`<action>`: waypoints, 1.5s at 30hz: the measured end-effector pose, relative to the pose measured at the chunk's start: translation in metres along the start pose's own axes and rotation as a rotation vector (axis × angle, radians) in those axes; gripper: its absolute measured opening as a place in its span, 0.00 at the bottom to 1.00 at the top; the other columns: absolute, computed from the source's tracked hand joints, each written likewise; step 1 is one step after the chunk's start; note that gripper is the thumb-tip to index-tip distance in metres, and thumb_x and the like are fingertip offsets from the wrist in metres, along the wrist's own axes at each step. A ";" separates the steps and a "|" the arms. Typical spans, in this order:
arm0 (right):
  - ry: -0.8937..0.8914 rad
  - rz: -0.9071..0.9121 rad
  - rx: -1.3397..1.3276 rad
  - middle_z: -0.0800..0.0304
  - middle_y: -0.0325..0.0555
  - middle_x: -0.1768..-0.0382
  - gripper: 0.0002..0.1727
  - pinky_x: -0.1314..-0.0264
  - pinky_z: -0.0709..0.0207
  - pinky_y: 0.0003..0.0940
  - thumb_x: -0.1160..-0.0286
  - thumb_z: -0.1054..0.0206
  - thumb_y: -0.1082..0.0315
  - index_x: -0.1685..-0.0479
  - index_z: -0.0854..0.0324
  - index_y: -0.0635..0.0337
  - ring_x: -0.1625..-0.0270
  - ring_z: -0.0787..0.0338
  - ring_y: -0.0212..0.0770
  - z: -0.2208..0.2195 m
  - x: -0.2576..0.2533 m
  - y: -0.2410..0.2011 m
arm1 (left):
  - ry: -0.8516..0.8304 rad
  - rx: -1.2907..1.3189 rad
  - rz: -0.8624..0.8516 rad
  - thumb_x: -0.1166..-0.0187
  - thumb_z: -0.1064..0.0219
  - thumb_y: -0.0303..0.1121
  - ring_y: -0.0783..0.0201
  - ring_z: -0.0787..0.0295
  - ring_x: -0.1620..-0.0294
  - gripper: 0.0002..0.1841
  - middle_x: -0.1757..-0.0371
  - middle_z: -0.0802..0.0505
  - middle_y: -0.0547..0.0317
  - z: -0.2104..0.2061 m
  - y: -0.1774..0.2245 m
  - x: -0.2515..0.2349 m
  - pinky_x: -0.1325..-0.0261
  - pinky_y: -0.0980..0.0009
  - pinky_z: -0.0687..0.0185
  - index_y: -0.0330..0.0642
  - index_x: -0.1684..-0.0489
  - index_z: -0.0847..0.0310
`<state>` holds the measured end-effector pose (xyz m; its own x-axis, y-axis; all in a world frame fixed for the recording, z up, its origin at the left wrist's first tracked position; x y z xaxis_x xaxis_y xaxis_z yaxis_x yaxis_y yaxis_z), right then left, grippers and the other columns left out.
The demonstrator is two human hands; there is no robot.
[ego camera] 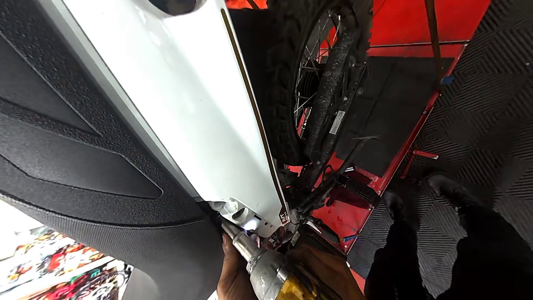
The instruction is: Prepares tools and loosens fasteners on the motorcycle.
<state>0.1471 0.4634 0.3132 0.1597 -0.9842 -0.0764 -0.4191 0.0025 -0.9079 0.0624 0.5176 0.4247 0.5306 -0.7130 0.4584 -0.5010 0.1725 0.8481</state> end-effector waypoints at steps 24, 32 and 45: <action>-0.019 -0.001 0.113 0.07 0.51 0.49 0.18 0.50 0.12 0.44 0.21 0.35 0.59 0.39 0.14 0.59 0.49 0.06 0.44 0.019 -0.023 -0.033 | -0.030 0.043 0.037 0.05 0.60 0.50 0.61 0.05 0.55 0.27 0.58 0.07 0.52 -0.007 0.003 0.003 0.53 0.63 0.07 0.41 0.49 0.17; -0.008 -0.022 -0.072 0.05 0.47 0.49 0.26 0.31 0.19 0.25 0.32 0.24 0.57 0.43 0.13 0.70 0.41 0.10 0.28 0.041 -0.036 -0.059 | 0.130 0.040 -0.117 0.09 0.46 0.40 0.60 0.07 0.55 0.14 0.57 0.08 0.52 -0.009 0.000 0.010 0.55 0.60 0.07 0.43 0.44 0.19; -0.131 -0.006 -0.057 0.06 0.43 0.49 0.19 0.34 0.11 0.42 0.35 0.19 0.70 0.44 0.14 0.61 0.44 0.07 0.39 0.026 -0.024 -0.045 | 0.094 -0.051 -0.182 0.17 0.31 0.38 0.62 0.12 0.57 0.18 0.55 0.10 0.52 -0.006 0.000 0.005 0.52 0.65 0.13 0.38 0.34 0.21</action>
<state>0.1855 0.4913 0.3456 0.2763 -0.9526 -0.1274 -0.4676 -0.0174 -0.8838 0.0688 0.5181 0.4286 0.6716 -0.6695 0.3175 -0.3571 0.0830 0.9304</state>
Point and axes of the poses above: each hand's wrist, its own x-axis away from the middle knuckle, its own z-axis out of the back of the hand, y = z × x, the point moved 5 cm from there along -x, towards the middle knuckle
